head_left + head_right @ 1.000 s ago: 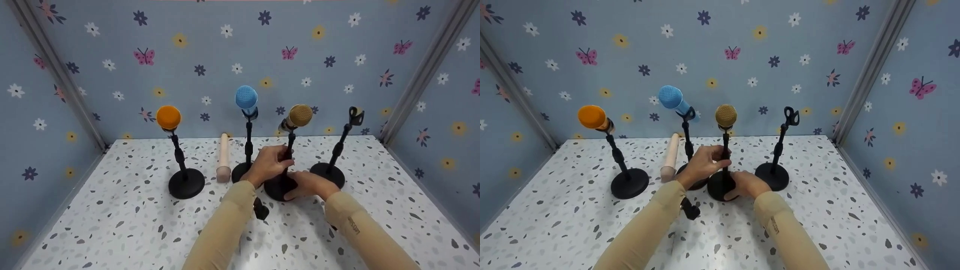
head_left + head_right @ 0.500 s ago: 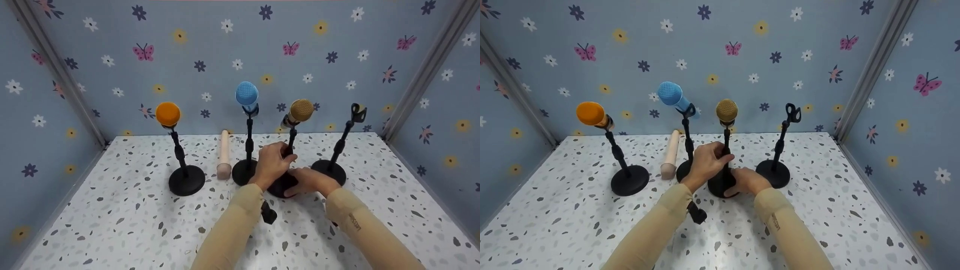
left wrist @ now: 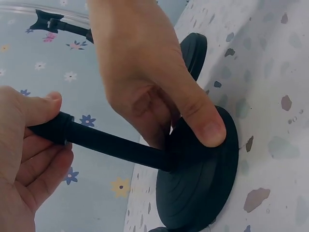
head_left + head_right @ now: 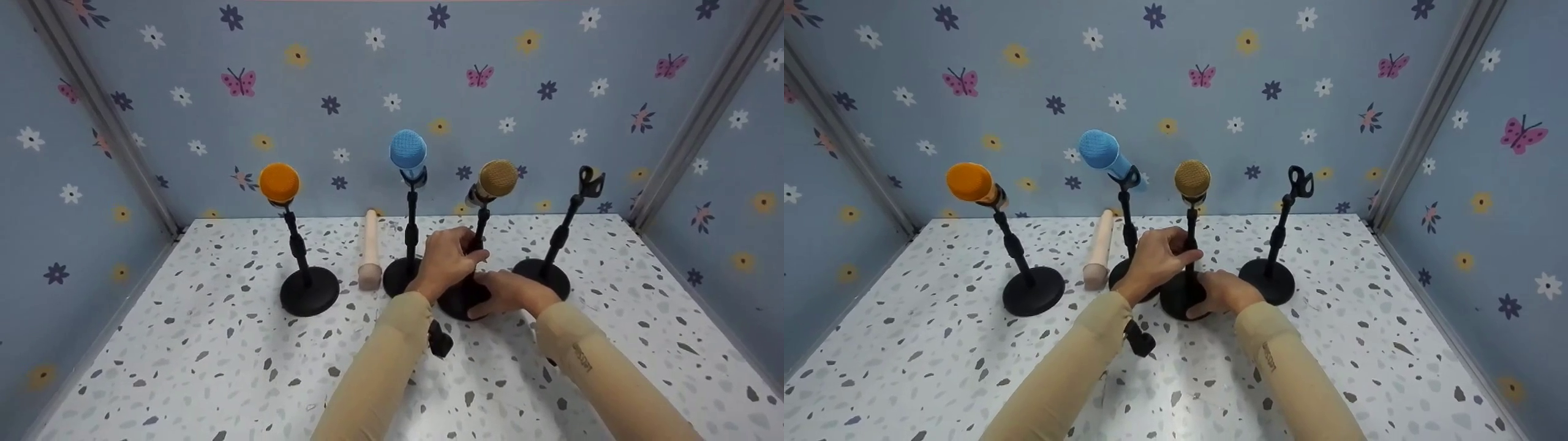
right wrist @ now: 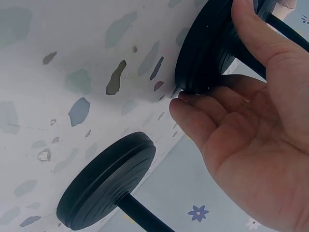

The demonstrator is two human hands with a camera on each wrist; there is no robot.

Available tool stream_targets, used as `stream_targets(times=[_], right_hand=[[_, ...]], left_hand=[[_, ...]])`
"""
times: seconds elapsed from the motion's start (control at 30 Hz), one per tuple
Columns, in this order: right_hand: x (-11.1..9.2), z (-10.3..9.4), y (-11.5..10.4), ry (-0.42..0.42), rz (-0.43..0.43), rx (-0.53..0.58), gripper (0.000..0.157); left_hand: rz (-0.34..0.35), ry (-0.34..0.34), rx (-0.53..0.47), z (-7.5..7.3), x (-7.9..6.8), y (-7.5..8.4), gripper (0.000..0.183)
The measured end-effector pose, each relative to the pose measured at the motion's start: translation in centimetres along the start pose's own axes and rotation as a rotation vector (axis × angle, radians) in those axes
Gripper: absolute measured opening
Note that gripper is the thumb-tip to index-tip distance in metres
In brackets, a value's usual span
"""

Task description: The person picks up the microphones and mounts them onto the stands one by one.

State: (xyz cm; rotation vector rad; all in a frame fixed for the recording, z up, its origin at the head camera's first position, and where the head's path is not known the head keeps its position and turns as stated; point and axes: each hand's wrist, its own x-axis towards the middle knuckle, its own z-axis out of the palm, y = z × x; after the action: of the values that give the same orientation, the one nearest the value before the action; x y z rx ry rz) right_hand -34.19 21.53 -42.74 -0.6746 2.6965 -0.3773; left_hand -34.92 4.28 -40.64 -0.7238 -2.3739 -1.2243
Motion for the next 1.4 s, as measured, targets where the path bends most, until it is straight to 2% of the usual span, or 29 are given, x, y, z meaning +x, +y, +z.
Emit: stream_targets(times=[0.2, 0.43, 0.57, 0.67, 0.73, 0.87, 1.0, 1.2, 1.3, 1.4], right_hand=[[-0.3, -0.3, 0.0, 0.019, 0.004, -0.003, 0.067], [-0.3, 0.1, -0.7, 0.005, 0.050, 0.000, 0.069], [-0.3, 0.6, -1.0, 0.032, 0.026, -0.011, 0.068], [-0.5, 0.8, -1.0, 0.058, -0.015, -0.028, 0.064], [-0.6, 0.9, -0.8, 0.067, -0.010, -0.030, 0.064], [-1.0, 0.8, -0.8, 0.063, 0.006, -0.051, 0.061], [-1.0, 0.4, -1.0, 0.024, 0.035, -0.072, 0.059], [-0.8, 0.1, -1.2, -0.022, 0.089, -0.079, 0.069], [-0.8, 0.2, -1.1, -0.024, 0.097, -0.086, 0.073], [-0.7, 0.2, -1.2, -0.017, 0.096, -0.097, 0.076]], left_hand=[[0.002, 0.005, 0.024, 0.0, 0.3, 0.6, 0.021], [-0.074, 0.010, 0.060, -0.1, -0.5, 0.8, 0.024], [-0.129, -0.064, 0.107, -0.7, -1.4, 0.9, 0.032], [-0.165, -0.164, 0.210, -1.2, -2.2, 0.7, 0.044], [-0.169, -0.227, 0.295, -1.4, -2.9, 0.3, 0.051], [-0.116, -0.312, 0.406, -1.7, -3.9, -0.8, 0.055], [-0.042, -0.346, 0.434, -1.6, -4.4, -1.7, 0.048], [0.002, -0.439, 0.493, -1.3, -5.3, -2.8, 0.031], [0.038, -0.466, 0.514, -1.0, -5.7, -3.4, 0.025], [0.043, -0.458, 0.503, -0.9, -5.7, -3.5, 0.024]])
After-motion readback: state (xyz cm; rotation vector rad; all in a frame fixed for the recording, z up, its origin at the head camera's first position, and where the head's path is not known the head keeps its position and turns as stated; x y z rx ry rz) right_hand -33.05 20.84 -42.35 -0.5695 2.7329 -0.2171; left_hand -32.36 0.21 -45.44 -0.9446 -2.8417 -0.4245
